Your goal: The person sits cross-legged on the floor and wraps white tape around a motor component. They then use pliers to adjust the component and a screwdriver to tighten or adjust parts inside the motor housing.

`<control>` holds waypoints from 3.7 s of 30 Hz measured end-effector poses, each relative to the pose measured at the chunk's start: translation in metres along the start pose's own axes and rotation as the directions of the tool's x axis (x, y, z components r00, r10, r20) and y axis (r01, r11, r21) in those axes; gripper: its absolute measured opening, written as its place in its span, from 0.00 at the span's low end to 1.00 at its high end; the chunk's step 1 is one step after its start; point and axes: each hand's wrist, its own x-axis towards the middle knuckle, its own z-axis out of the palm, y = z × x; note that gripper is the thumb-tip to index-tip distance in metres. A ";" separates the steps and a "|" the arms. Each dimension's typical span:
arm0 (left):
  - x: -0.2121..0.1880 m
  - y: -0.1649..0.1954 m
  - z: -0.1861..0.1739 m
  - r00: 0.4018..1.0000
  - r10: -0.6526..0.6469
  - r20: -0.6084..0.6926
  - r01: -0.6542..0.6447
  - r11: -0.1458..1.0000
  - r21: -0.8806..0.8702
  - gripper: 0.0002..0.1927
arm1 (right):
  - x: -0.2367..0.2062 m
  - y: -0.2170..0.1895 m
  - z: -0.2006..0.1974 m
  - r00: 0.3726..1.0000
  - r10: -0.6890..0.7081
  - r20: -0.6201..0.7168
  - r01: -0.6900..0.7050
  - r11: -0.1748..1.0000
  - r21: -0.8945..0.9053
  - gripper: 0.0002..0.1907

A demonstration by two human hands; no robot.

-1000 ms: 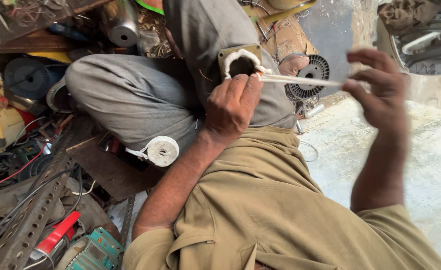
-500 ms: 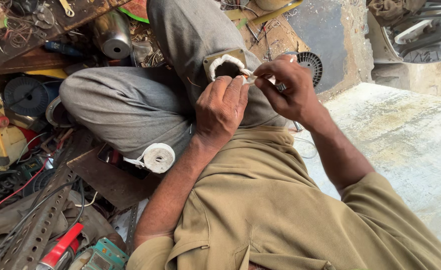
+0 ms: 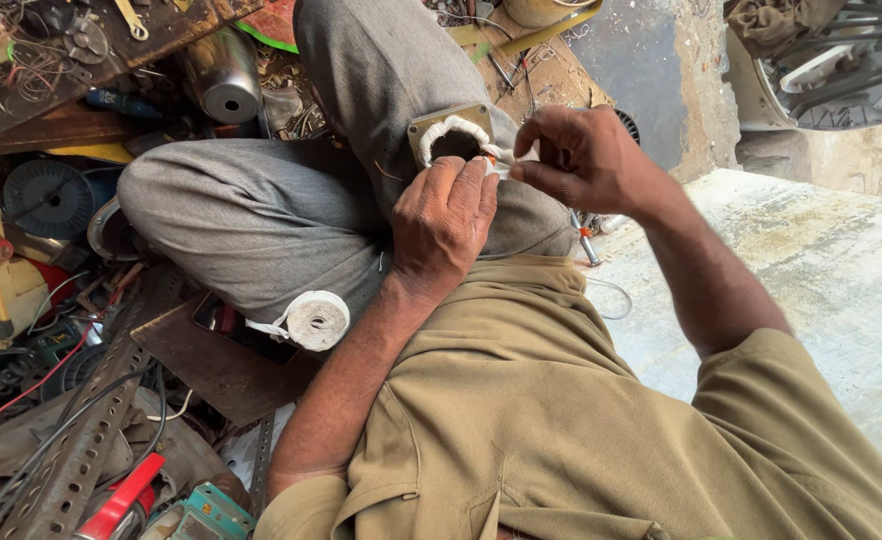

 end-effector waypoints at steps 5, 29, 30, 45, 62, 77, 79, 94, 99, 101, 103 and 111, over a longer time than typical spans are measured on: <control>0.000 0.001 0.000 1.000 0.011 -0.008 -0.011 1.000 0.001 0.11 | 0.004 0.020 0.003 0.984 0.069 0.167 -0.072 0.997 0.016 0.28; 0.010 -0.002 -0.016 0.966 0.047 0.256 -0.107 0.968 0.228 0.04 | 0.009 0.000 -0.004 0.968 -0.022 0.251 -0.078 0.922 0.380 0.22; 0.010 -0.003 -0.025 0.967 0.106 0.232 -0.160 0.961 0.227 0.07 | 0.004 -0.006 -0.001 0.964 0.037 0.264 -0.129 0.933 0.337 0.21; 0.006 -0.048 -0.057 0.920 0.333 0.205 -0.363 0.922 0.135 0.08 | -0.018 -0.048 0.037 0.930 0.300 0.214 -0.367 0.791 0.489 0.15; -0.017 0.015 -0.068 0.941 0.243 0.235 -0.078 0.832 -0.549 0.14 | -0.009 -0.063 0.042 0.972 -0.235 -0.031 0.233 0.971 -0.045 0.14; -0.024 0.014 -0.094 0.832 0.312 0.459 0.152 0.667 -0.729 0.24 | 0.002 -0.055 0.054 0.846 -0.530 -0.065 0.520 0.845 -0.127 0.10; -0.030 0.011 -0.104 0.816 0.306 0.491 0.152 0.706 -0.692 0.28 | -0.002 -0.053 0.055 0.872 -0.484 -0.071 0.482 0.875 -0.046 0.09; -0.034 -0.005 -0.068 0.983 -0.017 0.184 0.101 0.884 -0.457 0.23 | -0.021 -0.090 0.049 0.887 -0.460 -0.049 0.462 0.879 0.120 0.14; -0.034 0.000 -0.075 0.978 0.076 0.195 0.030 0.872 -0.489 0.18 | -0.023 -0.093 0.050 0.880 -0.473 -0.046 0.470 0.851 0.234 0.16; -0.034 0.004 -0.082 0.979 0.115 0.169 -0.005 0.840 -0.543 0.16 | -0.018 -0.090 0.053 0.857 -0.501 -0.120 0.515 0.835 0.192 0.21; -0.033 0.008 -0.087 0.982 0.143 0.123 -0.035 0.781 -0.623 0.12 | -0.013 -0.085 0.054 0.851 -0.511 -0.120 0.524 0.839 0.146 0.21; -0.036 0.000 -0.085 0.942 -0.266 0.203 0.303 0.424 -0.853 0.09 | -0.008 -0.074 0.068 0.897 -0.441 -0.041 0.429 0.888 -0.166 0.13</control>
